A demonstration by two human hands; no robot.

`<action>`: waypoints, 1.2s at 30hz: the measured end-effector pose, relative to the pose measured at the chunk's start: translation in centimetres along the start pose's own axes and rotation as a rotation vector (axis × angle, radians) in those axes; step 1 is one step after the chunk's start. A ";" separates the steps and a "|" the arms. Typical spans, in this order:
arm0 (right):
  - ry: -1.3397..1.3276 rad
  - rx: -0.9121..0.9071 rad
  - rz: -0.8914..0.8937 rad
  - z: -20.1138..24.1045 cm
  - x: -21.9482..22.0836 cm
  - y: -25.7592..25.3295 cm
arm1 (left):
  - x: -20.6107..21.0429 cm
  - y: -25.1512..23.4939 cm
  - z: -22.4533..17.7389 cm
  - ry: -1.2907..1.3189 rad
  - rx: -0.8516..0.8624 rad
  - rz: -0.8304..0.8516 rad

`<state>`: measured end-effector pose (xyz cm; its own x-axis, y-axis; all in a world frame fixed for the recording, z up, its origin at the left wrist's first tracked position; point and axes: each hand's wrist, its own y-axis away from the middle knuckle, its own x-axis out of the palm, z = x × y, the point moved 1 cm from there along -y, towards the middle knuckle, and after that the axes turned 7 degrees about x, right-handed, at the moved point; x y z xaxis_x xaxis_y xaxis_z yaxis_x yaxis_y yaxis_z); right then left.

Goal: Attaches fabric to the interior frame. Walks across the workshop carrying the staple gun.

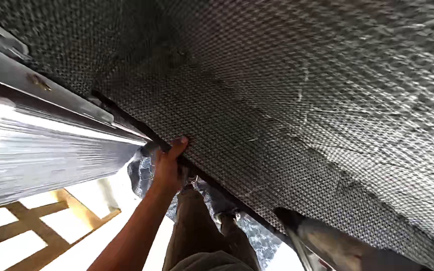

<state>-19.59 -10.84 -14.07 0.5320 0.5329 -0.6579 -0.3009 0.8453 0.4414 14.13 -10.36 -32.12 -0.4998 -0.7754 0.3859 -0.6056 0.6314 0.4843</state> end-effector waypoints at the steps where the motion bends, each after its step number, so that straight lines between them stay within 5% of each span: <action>1: 0.014 0.056 0.018 2.9 0.3 -0.8 | -0.2 -0.1 -0.5 0.005 -0.044 -0.007; 10: 0.314 -0.353 -0.016 12.6 6.9 -10.7 | -2.0 -0.9 -1.6 -0.028 -0.203 0.059; 15: 0.329 -0.343 -0.019 13.6 8.4 -12.1 | -2.7 -3.6 -3.9 -0.083 -0.090 -0.047; 25: 0.399 -0.387 0.009 17.0 9.3 -13.9 | -3.6 -4.3 -4.6 -0.077 -0.060 0.052; 36: -0.011 0.055 0.107 14.8 9.5 -7.4 | -4.6 -4.9 -4.6 -0.234 -0.072 0.142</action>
<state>-0.66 -12.56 -14.53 0.5081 0.6192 -0.5987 -0.3126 0.7803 0.5417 22.21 -9.91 -32.64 -0.7109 -0.6510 0.2661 -0.4779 0.7248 0.4964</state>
